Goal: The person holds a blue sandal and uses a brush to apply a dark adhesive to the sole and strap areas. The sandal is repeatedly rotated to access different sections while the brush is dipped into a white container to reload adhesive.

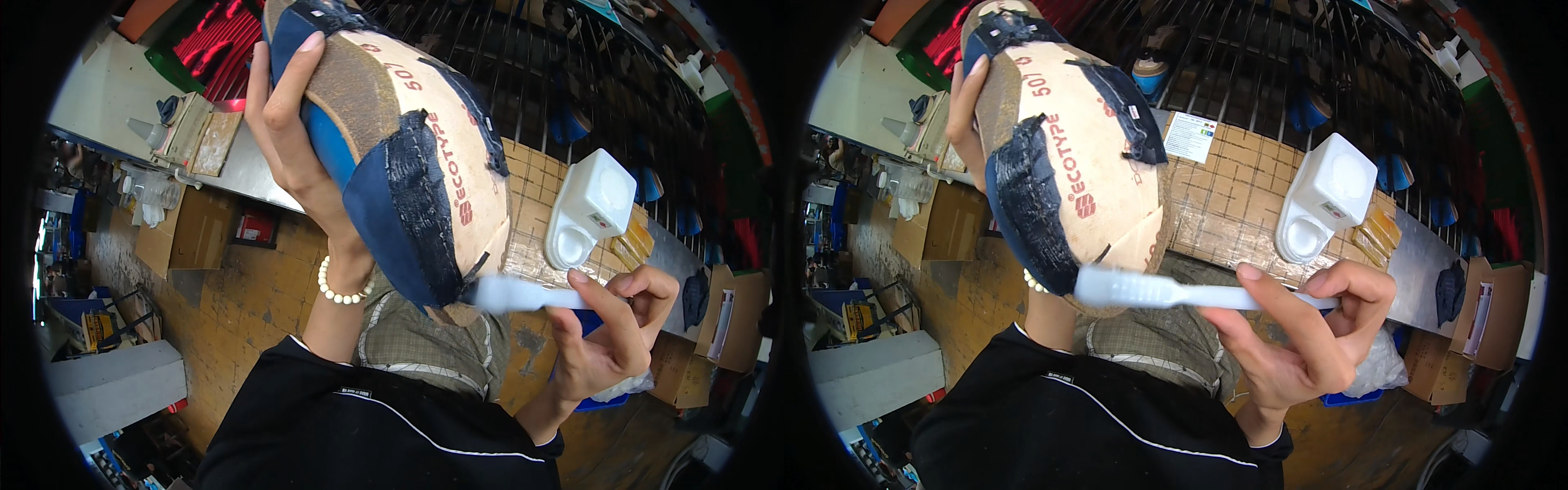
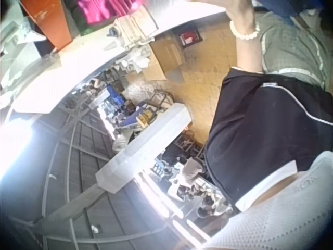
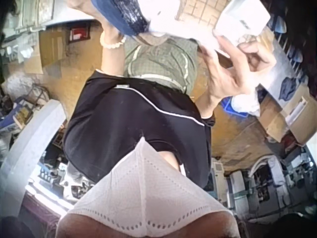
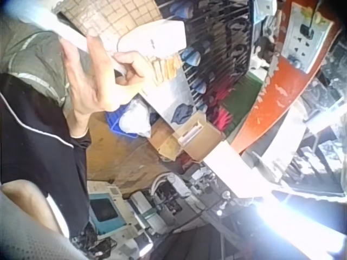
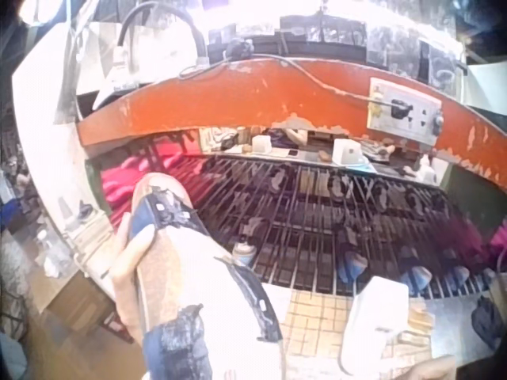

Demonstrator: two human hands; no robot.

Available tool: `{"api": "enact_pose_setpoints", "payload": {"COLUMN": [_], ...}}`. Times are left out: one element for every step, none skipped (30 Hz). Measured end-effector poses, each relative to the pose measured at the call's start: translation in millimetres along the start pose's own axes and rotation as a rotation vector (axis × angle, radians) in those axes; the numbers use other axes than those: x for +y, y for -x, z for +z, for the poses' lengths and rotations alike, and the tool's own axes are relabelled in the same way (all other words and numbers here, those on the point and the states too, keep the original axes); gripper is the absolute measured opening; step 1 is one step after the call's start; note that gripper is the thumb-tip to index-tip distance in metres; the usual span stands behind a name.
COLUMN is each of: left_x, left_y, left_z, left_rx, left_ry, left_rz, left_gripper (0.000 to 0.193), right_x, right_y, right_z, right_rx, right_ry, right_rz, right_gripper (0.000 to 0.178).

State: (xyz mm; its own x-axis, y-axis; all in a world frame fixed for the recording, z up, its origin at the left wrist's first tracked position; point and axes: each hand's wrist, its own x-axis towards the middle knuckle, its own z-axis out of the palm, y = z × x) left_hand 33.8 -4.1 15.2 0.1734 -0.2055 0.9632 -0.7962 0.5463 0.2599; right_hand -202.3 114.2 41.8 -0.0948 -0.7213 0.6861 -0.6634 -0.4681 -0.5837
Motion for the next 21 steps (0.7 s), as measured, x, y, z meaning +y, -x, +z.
{"api": "enact_pose_setpoints", "payload": {"left_x": [2,1,-1,-4,-5,-7,-7,-9,-11,-14,-13,-13,-8,-7,-6,-5,-5,-4,-3,-2,-1], "left_y": [0,1,1,2,2,3,4,6,8,9,9,10,15,19,22,22,21,21,22,22,23], "left_z": [-2,-3,-4,-5,-6,-7,-8,-7,-6,-7,-9,-11,-8,-5,-1,-2,-2,-3,0,2,4], "left_rx": [0.003,0.007,0.011,0.016,0.01,0.005,-0.01,-0.014,-0.019,-0.02,-0.03,-0.033,-0.041,-0.048,-0.051,-0.056,-0.054,-0.055,-0.056,-0.058,-0.062], "left_ry": [-0.028,-0.043,-0.058,-0.059,-0.058,-0.059,-0.053,-0.04,-0.027,-0.022,0.0,0.02,0.065,0.097,0.133,0.15,0.165,0.18,0.209,0.236,0.262], "left_rz": [0.008,0.015,0.021,0.026,0.026,0.026,0.019,0.017,0.016,0.017,0.006,-0.005,-0.031,-0.052,-0.073,-0.087,-0.096,-0.109,-0.125,-0.143,-0.16], "left_gripper": [0.073,0.073,0.072,0.072,0.071,0.07,0.069,0.068,0.067,0.066,0.066,0.066,0.066,0.066,0.065,0.065,0.065,0.065,0.065,0.065,0.064], "right_x": [-1,-1,-2,-3,-2,-1,1,2,2,2,3,4,7,9,10,10,13,13,13,13,18], "right_y": [3,6,9,11,9,10,13,14,13,13,13,13,15,16,16,15,15,14,13,13,13], "right_z": [3,5,6,6,6,9,11,13,14,14,15,15,15,17,18,21,20,20,19,18,20], "right_rx": [0.035,0.015,-0.006,-0.026,-0.056,-0.025,0.007,0.039,-0.018,-0.042,-0.066,-0.091,-0.047,-0.046,-0.046,-0.049,-0.113,-0.096,-0.075,-0.055,0.013], "right_ry": [-0.011,-0.058,-0.106,-0.155,-0.217,-0.187,-0.153,-0.118,-0.133,-0.19,-0.247,-0.306,-0.33,-0.286,-0.243,-0.217,-0.28,-0.331,-0.372,-0.412,-0.314], "right_rz": [0.023,0.022,0.021,0.021,-0.004,0.033,0.071,0.108,0.08,0.066,0.051,0.035,0.075,0.074,0.072,0.068,0.021,0.032,0.045,0.058,0.072], "right_gripper": [0.05,0.049,0.048,0.047,0.048,0.048,0.048,0.049,0.047,0.047,0.046,0.046,0.048,0.048,0.048,0.048,0.048,0.049,0.049,0.049,0.049]}}
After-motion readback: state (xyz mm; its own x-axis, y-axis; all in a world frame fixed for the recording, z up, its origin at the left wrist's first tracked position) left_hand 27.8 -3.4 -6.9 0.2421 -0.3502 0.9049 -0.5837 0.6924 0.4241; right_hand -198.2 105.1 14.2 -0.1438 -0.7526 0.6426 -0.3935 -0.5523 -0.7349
